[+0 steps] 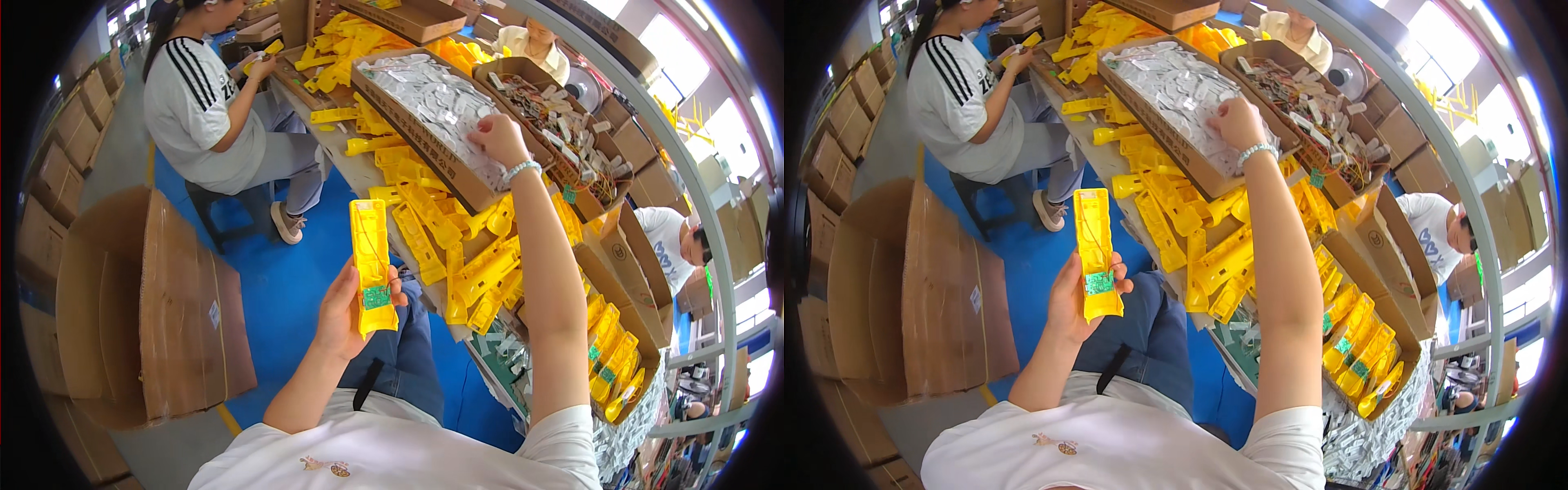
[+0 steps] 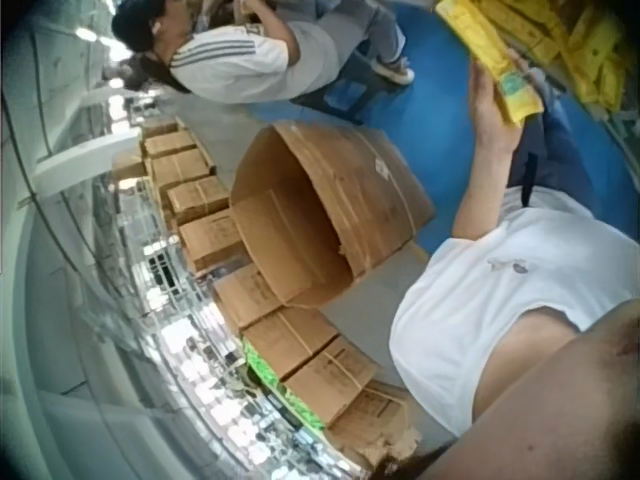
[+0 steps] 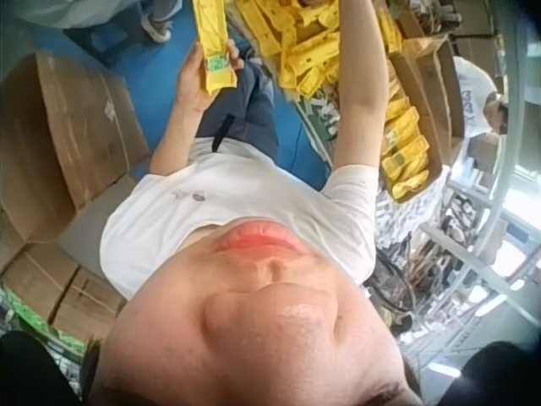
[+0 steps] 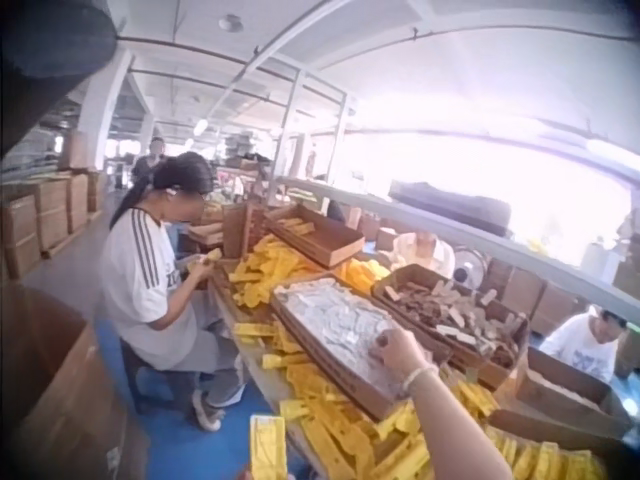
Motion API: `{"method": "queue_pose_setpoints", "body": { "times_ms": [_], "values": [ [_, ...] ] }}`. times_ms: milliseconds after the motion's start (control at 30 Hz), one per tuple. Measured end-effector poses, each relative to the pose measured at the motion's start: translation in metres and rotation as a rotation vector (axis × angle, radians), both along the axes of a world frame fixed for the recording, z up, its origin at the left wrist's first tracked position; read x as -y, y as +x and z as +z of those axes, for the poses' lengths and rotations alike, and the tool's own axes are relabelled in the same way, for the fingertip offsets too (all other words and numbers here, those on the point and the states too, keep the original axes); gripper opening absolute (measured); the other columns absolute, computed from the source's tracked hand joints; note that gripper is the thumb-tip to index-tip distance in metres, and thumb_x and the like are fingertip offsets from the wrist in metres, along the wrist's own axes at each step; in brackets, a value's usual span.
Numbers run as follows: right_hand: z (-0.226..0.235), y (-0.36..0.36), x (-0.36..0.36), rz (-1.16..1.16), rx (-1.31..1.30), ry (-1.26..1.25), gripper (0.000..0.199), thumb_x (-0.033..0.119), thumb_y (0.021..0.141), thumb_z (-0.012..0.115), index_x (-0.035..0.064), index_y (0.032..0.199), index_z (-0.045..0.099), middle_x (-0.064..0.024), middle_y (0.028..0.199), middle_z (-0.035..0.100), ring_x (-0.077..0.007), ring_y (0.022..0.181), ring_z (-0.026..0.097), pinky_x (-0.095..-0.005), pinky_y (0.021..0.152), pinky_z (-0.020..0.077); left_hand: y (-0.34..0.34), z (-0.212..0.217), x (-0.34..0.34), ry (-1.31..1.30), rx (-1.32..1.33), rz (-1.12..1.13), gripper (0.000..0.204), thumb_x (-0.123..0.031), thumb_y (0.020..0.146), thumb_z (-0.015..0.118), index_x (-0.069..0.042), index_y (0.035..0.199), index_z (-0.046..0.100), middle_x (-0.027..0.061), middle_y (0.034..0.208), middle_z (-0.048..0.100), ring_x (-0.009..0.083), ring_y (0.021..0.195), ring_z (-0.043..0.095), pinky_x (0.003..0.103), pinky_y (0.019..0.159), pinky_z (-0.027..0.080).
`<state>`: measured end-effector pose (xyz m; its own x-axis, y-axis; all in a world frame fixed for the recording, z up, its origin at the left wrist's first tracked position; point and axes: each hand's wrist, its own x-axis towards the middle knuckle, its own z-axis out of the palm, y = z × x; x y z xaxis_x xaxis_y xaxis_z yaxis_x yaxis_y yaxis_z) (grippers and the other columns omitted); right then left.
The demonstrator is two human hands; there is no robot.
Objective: The person assembles small electronic components by hand, inserting circuit boards and wires into yellow plastic casings, then attaching white covers to the casings.
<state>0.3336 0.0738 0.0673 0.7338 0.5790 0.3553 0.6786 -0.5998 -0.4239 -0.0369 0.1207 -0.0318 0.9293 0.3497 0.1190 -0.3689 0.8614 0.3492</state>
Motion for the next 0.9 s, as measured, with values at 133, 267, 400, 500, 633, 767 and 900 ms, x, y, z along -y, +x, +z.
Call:
{"method": "queue_pose_setpoints", "body": {
  "times_ms": [133,267,400,500,633,767,900],
  "values": [
    [0.008,-0.005,0.003,0.123,-0.008,0.124,0.033,0.016,0.067,0.079,0.0035,0.096,0.07,-0.0131,0.086,0.07,-0.0244,0.079,0.067,-0.0351,0.075,0.0527,0.001,0.003,-0.006,-0.009,0.007,0.027,0.05,-0.032,0.095,0.054,-0.004,0.134,0.041,0.0109,0.099,0.056,0.0219,0.081,0.058,0.038,0.079,0.051],
    [0.031,-0.032,0.022,0.161,-0.112,0.328,0.02,0.013,0.078,0.071,0.001,0.094,0.068,-0.0092,0.081,0.068,-0.0147,0.069,0.065,-0.0274,0.058,0.0531,0.01,0.02,-0.015,0.042,0.056,-0.013,0.045,-0.029,0.094,0.054,-0.001,0.128,0.043,0.0093,0.092,0.054,0.0186,0.071,0.056,0.031,0.059,0.05],
    [0.06,-0.11,0.053,0.317,-0.286,0.665,0.021,0.008,0.091,0.059,-0.0041,0.106,0.065,-0.0045,0.084,0.062,-0.0125,0.072,0.062,-0.0246,0.062,0.0525,0.026,0.045,-0.014,0.133,-0.009,0.036,0.042,-0.034,0.096,0.052,-0.001,0.121,0.047,0.0086,0.09,0.054,0.0151,0.061,0.055,0.025,0.044,0.043],
    [0.056,-0.191,0.09,0.349,-0.373,0.746,0.025,-0.001,0.087,0.058,-0.0042,0.112,0.063,-0.0054,0.089,0.063,-0.0102,0.075,0.058,-0.0228,0.069,0.0496,0.032,0.052,-0.013,0.159,-0.027,0.067,0.044,-0.038,0.097,0.049,0.0,0.12,0.047,0.0075,0.089,0.054,0.0137,0.056,0.053,0.024,0.041,0.039],
    [0.003,-0.273,0.128,0.453,-0.642,1.113,0.027,-0.008,0.083,0.06,-0.0056,0.109,0.059,-0.012,0.097,0.066,-0.017,0.083,0.064,-0.0266,0.073,0.0526,0.035,0.054,0.01,0.189,-0.059,0.046,0.046,-0.041,0.099,0.044,0.0,0.12,0.048,0.0054,0.086,0.055,0.0126,0.051,0.051,0.022,0.039,0.034],
    [-0.025,-0.308,0.133,0.473,-0.745,1.18,0.021,-0.005,0.088,0.059,-0.0082,0.109,0.056,-0.0156,0.095,0.065,-0.0207,0.081,0.065,-0.0306,0.072,0.0548,0.029,0.052,0.037,0.23,-0.119,0.061,0.047,-0.04,0.101,0.039,0.001,0.119,0.05,0.0058,0.083,0.056,0.0116,0.048,0.05,0.021,0.039,0.034],
    [-0.024,-0.314,0.147,0.421,-0.611,0.902,0.018,-0.005,0.091,0.055,-0.0091,0.109,0.056,-0.0169,0.092,0.065,-0.0221,0.078,0.066,-0.0316,0.07,0.0556,0.023,0.05,0.051,0.355,-0.168,0.082,0.045,-0.038,0.102,0.038,0.002,0.118,0.052,0.0055,0.081,0.058,0.0113,0.048,0.052,0.022,0.04,0.039]
  ]
}}
